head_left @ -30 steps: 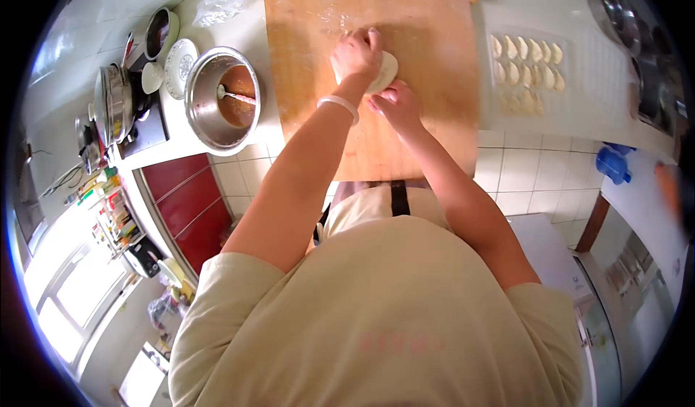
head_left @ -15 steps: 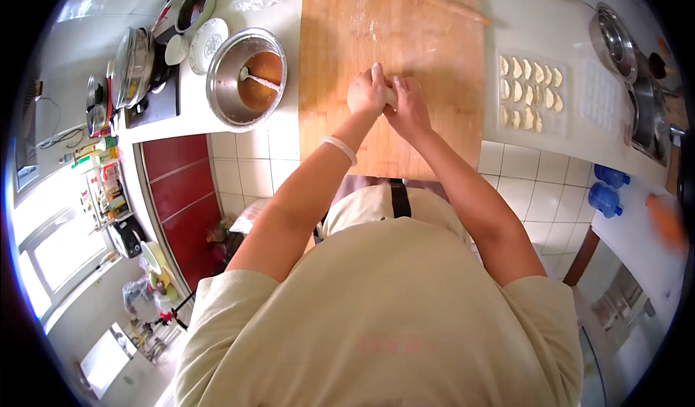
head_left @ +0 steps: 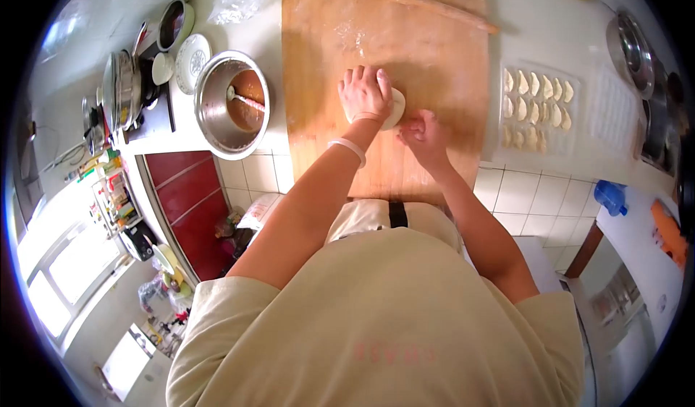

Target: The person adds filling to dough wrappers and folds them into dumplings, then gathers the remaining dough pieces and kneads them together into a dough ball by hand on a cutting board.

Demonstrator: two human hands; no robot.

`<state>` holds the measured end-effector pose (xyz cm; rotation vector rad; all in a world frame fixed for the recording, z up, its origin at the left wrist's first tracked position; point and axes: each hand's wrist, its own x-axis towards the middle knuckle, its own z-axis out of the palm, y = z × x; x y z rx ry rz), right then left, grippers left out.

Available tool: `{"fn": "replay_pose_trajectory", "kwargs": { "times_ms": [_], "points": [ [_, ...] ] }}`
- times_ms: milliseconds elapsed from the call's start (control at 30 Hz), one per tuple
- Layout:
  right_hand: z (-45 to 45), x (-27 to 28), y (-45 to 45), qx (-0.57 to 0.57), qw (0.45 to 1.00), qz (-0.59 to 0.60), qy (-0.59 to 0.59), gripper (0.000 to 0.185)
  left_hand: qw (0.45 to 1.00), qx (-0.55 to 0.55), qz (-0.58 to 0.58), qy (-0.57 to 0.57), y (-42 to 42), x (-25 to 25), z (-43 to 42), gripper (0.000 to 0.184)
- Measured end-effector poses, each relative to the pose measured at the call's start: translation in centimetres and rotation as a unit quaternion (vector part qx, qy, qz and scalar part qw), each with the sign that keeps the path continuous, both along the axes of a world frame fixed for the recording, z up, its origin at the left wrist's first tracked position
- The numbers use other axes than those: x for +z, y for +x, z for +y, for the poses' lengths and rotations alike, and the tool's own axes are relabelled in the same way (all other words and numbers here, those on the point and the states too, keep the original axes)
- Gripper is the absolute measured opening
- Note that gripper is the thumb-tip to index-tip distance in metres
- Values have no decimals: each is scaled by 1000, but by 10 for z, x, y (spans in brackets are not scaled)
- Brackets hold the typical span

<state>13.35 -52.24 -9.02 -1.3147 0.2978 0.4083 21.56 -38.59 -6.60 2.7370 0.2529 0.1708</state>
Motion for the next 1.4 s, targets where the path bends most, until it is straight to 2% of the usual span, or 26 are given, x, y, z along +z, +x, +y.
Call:
{"fn": "replay_pose_trajectory", "kwargs": {
  "times_ms": [33, 100, 200, 333, 367, 400, 433, 467, 500, 533, 567, 600, 667, 700, 733, 800, 867, 900, 1000, 1067, 1133, 1167, 1200, 1233, 1300, 1400],
  "points": [
    [3, 1, 0, -8, 1000, -1, -1, 43, 1000, 4, -1, -12, 7, 0, -1, 26],
    [21, 6, 0, -19, 991, 87, 97, 38, 1000, -13, 8, -20, 21, 0, 3, 28],
    [57, 0, 11, -94, 988, 53, 112, 40, 998, -35, 13, -45, 36, 0, 4, 35],
    [56, 0, 21, -51, 997, 59, 30, 40, 997, 5, 33, -63, 33, -13, 16, 44],
    [55, -11, 17, -46, 996, -28, -65, 44, 968, 45, 91, -231, 33, -24, 29, 49],
    [56, -15, 13, -39, 980, -116, -154, 49, 906, 84, 144, -390, 30, -30, 43, 54],
    [53, 9, 11, -30, 981, -122, -151, 49, 793, 135, 207, -557, 26, -22, 54, 66],
    [47, 32, 10, 8, 964, -156, -217, 48, 795, 142, 197, -557, 24, -16, 63, 66],
    [46, 51, 8, 43, 940, -188, -282, 47, 747, 181, 274, -577, 22, 5, 67, 69],
    [50, 54, 7, 50, 940, -193, -277, 47, 692, 218, 349, -593, 17, 14, 72, 72],
    [53, 56, 7, 81, 908, -244, -330, 46, 747, 188, 346, -535, 9, 19, 65, 70],
    [53, 57, 8, 109, 870, -293, -381, 46, 748, 191, 342, -536, -2, 16, 61, 70],
    [51, 52, 7, 103, 864, -318, -376, 44, 925, 107, 224, -287, -30, 11, 48, 67],
    [49, 48, 6, 96, 859, -340, -371, 42, 947, 119, 183, -237, -43, 24, 36, 54],
    [45, 44, 5, 103, 859, -340, -368, 42, 946, 126, 184, -237, -56, 10, 32, 54],
    [38, 37, 7, 107, 848, -369, -365, 39, 991, 61, -8, -115, -72, -13, 26, 38],
    [27, 32, 7, 116, 860, -334, -367, 40, 991, 78, -81, -72, -79, 5, 4, 23],
    [19, 26, 10, 97, 859, -381, -328, 42, 994, 62, -81, -43, -78, 6, -2, 18],
    [-6, 19, 10, 80, 859, -413, -292, 43, 997, 23, -68, 9, -60, 3, -7, 17],
    [-15, 22, 7, 50, 945, -208, -249, 41, 996, -9, -82, 44, -44, -7, -3, 14],
    [-17, 13, 9, 50, 939, -202, -275, 35, 966, -105, -181, 149, -29, -29, 2, 10],
    [-15, 15, 9, 48, 972, -99, -210, 31, 959, -138, -131, 212, -18, -32, 3, 8],
    [-12, 16, 10, 44, 989, 6, -142, 27, 959, -141, -129, 210, -3, -30, 2, 8],
    [-8, 17, 11, 41, 989, 11, -144, 27, 971, -135, -82, 177, 12, -27, -1, 7],
    [1, 17, 15, -2, 994, 105, -28, 21, 977, -151, 55, 138, 40, 4, -8, 8],
    [16, 21, 20, -58, 991, 113, 37, 22, 981, -153, 59, 100, 68, -1, -13, 11]
  ]
}}
